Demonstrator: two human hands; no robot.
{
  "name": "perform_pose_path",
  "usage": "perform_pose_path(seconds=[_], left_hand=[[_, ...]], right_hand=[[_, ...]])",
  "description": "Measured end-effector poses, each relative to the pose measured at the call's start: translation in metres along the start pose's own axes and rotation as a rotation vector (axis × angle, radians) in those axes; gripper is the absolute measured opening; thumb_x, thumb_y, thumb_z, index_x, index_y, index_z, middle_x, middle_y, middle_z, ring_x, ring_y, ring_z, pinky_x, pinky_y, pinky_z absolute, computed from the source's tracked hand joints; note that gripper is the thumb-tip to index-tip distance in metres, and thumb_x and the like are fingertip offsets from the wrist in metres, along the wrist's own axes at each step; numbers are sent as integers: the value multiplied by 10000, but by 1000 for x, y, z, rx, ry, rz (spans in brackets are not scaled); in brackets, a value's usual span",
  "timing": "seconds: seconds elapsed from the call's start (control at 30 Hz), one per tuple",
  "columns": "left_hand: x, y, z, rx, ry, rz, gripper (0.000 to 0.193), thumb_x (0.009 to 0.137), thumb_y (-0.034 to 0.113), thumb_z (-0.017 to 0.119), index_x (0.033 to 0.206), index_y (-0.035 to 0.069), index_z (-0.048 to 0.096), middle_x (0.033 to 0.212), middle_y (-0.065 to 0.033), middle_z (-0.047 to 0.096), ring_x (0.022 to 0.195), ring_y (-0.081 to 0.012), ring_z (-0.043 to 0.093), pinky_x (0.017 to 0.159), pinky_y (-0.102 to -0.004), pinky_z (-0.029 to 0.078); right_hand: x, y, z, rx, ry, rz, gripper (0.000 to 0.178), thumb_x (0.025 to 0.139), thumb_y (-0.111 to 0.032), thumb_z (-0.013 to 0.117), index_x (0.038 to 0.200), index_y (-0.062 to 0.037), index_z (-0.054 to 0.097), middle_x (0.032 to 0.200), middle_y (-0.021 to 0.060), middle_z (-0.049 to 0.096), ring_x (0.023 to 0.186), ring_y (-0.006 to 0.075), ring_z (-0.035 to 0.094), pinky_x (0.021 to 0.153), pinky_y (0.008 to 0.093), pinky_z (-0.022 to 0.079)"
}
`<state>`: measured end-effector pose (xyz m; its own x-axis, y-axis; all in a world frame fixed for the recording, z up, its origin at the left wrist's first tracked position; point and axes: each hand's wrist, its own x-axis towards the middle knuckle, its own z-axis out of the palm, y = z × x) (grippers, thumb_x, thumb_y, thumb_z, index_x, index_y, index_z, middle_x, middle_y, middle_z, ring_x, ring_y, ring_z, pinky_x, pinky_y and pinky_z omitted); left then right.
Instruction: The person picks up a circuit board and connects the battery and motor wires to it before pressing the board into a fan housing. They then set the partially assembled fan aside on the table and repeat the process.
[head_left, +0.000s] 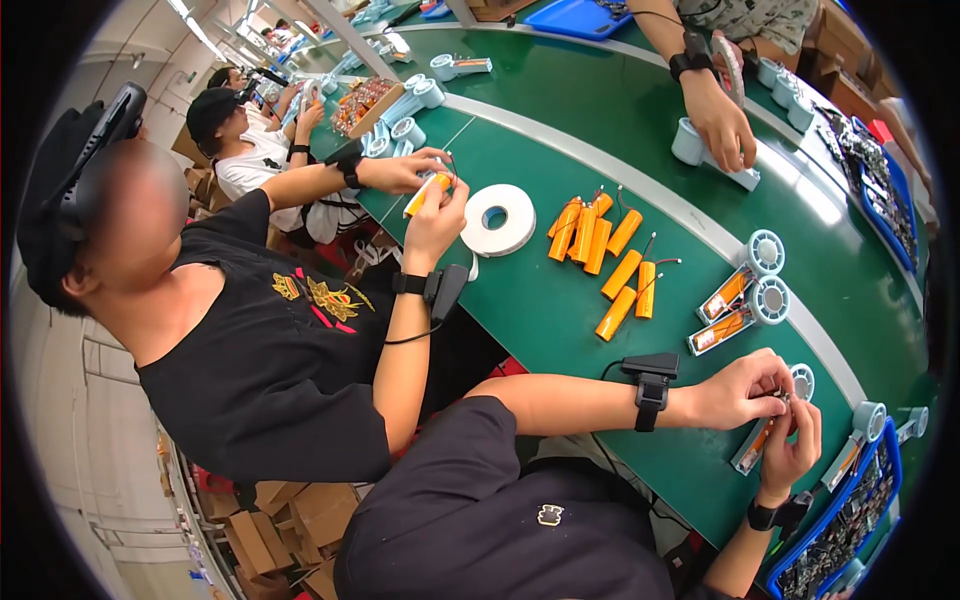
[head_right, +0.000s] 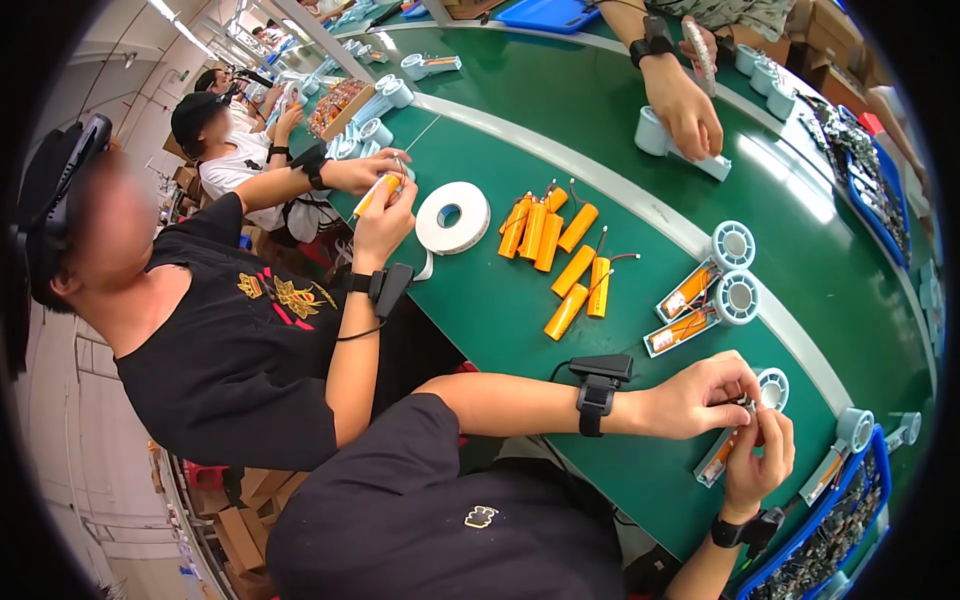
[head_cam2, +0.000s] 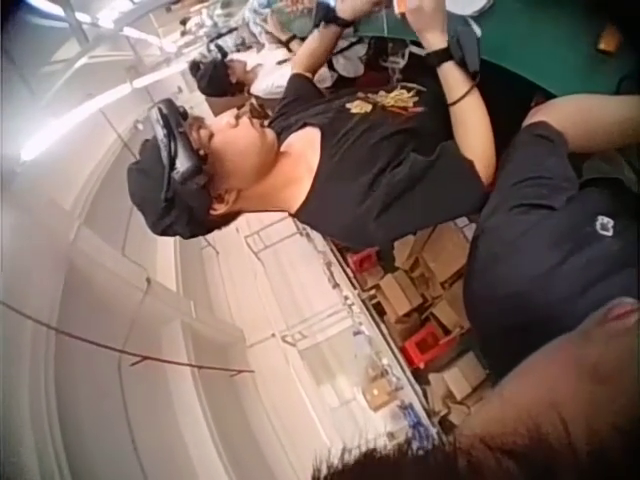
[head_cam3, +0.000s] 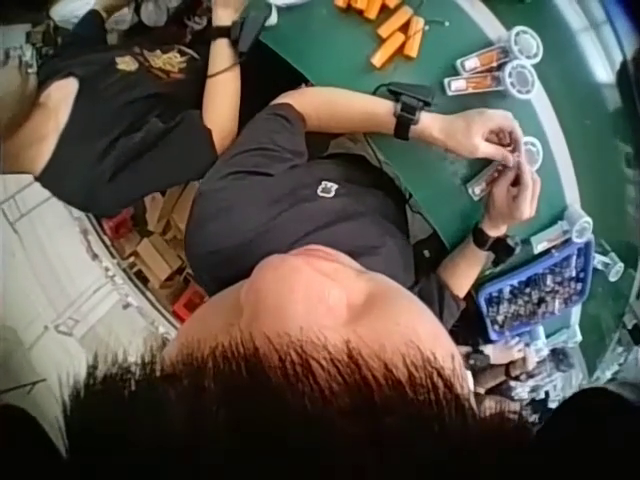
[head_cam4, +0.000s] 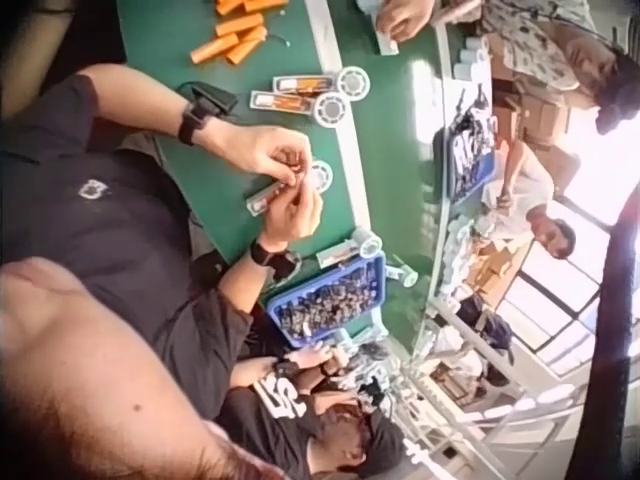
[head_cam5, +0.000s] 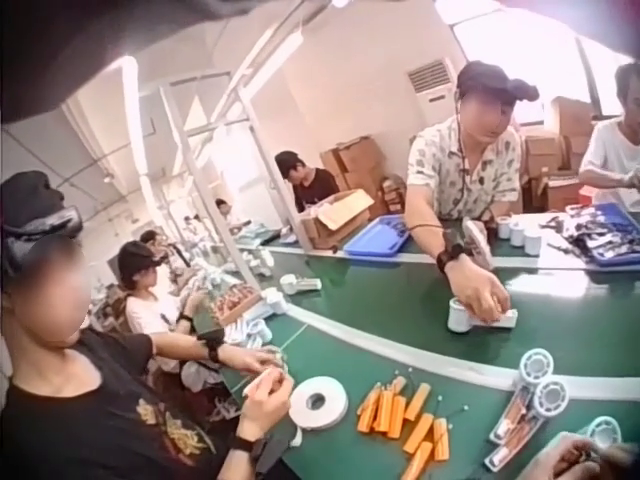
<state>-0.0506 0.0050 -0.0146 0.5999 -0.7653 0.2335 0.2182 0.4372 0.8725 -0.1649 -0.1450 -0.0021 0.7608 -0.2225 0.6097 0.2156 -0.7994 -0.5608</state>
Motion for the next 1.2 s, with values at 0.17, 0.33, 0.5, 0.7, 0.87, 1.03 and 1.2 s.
perform_pose_path(seconds=[0.17, 0.33, 0.5, 0.7, 0.87, 1.03, 1.2], left_hand=[[-5, 13, 4, 102, 4, -69, 355, 869, 13, 754, 1162, 31, 553, 1067, -52, 517, 947, -130, 597, 795, -254, 559], [-2, 6, 2, 371, -29, 103, 333, 795, 42, 813, 1054, 16, 606, 1050, -82, 538, 909, -174, 613, 762, -278, 567], [0, 9, -1, 665, -52, 377, 325, 753, 68, 845, 977, -5, 621, 1051, -99, 543, 892, -202, 621, 726, -295, 575], [0, 15, -8, 510, -91, 75, 313, 780, 110, 860, 967, -10, 640, 1051, -100, 545, 865, -178, 630, 715, -289, 586], [3, 6, -9, 415, -141, 47, 255, 826, 104, 836, 962, -11, 654, 1050, -99, 546, 859, -161, 632, 739, -279, 593], [-3, 4, -4, 305, -111, 29, 228, 833, 82, 821, 956, -12, 654, 1026, -99, 555, 870, -180, 639, 753, -298, 604], [-1, 2, 1, 358, -97, 142, 224, 834, 82, 812, 954, -16, 651, 1003, -115, 564, 861, -230, 639, 767, -324, 586]], right_hand=[[4, -1, 3, -51, 4, -128, 204, 871, 90, 721, 1069, 39, 710, 966, 156, 722, 794, 233, 685, 655, 325, 539], [-9, 13, -4, -90, -13, -180, 218, 885, 83, 697, 1100, 44, 686, 1034, 170, 721, 853, 250, 691, 718, 347, 542], [-18, 20, -5, -49, -71, 5, 212, 861, 69, 732, 1066, 40, 688, 969, 174, 721, 818, 310, 694, 715, 380, 550], [-3, 10, 0, -5, -107, -89, 54, 949, 43, 662, 991, 19, 639, 894, 100, 668, 739, 170, 637, 664, 291, 505], [-24, 35, -6, 210, -166, 214, 54, 969, 46, 638, 1003, 11, 615, 869, 53, 646, 723, 84, 610, 643, 238, 489], [-35, 52, 3, 424, -47, 402, 117, 965, 64, 629, 1059, 10, 585, 896, 22, 631, 720, 56, 587, 653, 203, 482], [-25, 44, 0, 289, -58, 324, 129, 962, 73, 624, 1055, 9, 563, 901, 21, 616, 728, 56, 564, 645, 194, 467]])
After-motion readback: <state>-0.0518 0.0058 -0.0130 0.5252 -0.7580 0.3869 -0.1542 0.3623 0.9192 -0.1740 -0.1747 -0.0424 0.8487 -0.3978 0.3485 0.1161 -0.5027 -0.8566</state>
